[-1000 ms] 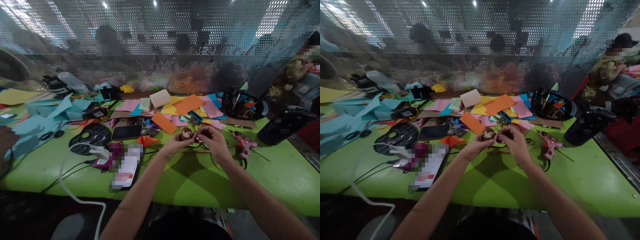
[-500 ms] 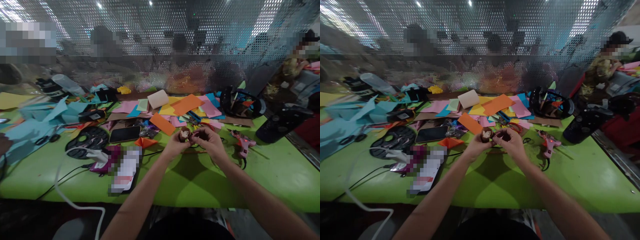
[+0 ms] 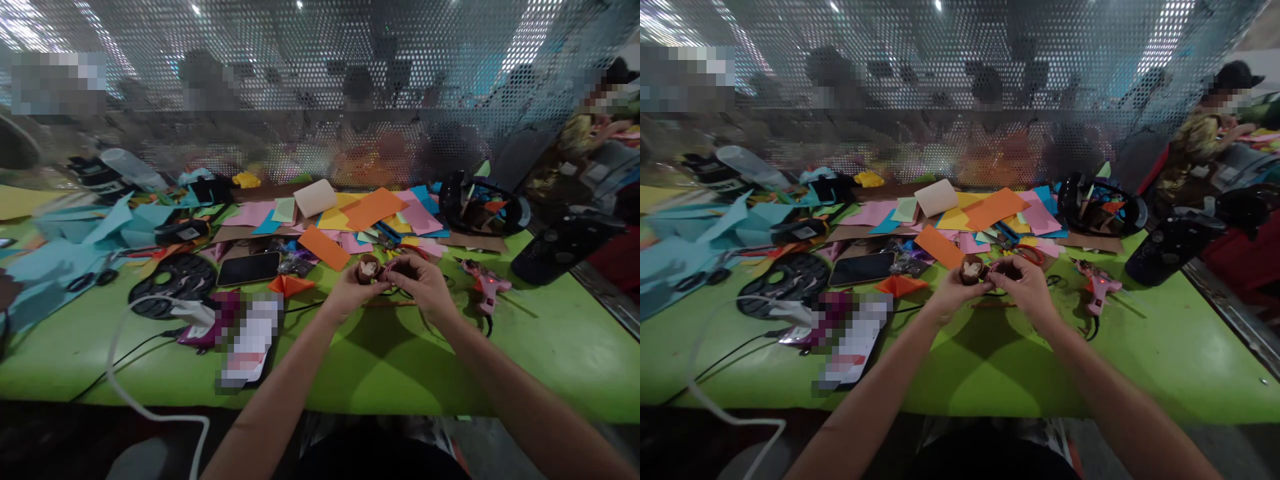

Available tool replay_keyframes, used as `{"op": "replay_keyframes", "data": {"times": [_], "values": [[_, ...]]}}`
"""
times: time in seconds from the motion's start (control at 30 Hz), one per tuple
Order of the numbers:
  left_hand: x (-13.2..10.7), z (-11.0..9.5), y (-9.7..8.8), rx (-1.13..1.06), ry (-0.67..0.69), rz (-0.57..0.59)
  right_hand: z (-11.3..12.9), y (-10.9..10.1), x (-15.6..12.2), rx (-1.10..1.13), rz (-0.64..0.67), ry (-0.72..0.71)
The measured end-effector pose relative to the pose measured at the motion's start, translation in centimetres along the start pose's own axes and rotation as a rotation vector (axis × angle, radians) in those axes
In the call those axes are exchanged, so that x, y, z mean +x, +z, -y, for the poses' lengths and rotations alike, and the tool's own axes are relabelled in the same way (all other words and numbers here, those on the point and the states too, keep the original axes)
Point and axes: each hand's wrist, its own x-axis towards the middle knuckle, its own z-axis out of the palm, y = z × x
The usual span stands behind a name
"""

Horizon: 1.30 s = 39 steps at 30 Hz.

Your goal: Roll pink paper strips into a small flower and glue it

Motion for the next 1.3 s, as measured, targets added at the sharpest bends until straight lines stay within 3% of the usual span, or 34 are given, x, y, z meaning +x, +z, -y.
{"op": "replay_keyframes", "data": {"times": [0.6,0.77,1.1,1.3], "values": [[0.1,0.0,0.2,0.033,0.033,-0.02,0.0,-0.2,-0.1,-0.043,0.014,0.004],[0.4,0.2,0.2,0.015,0.029,-0.072,-0.1,-0.1,-0.3,-0.045,-0.003,-0.021],[0.8,1.4,0.5,0.047,0.21,-0.158,-0.2,-0.2,-0.6,-0.406,-0.012,-0.183],[0.2,0.3,0.3,0.048,0.089,-0.069,-0.3,-0.6,-0.3,-0.535,-0.036,-0.264]]}}
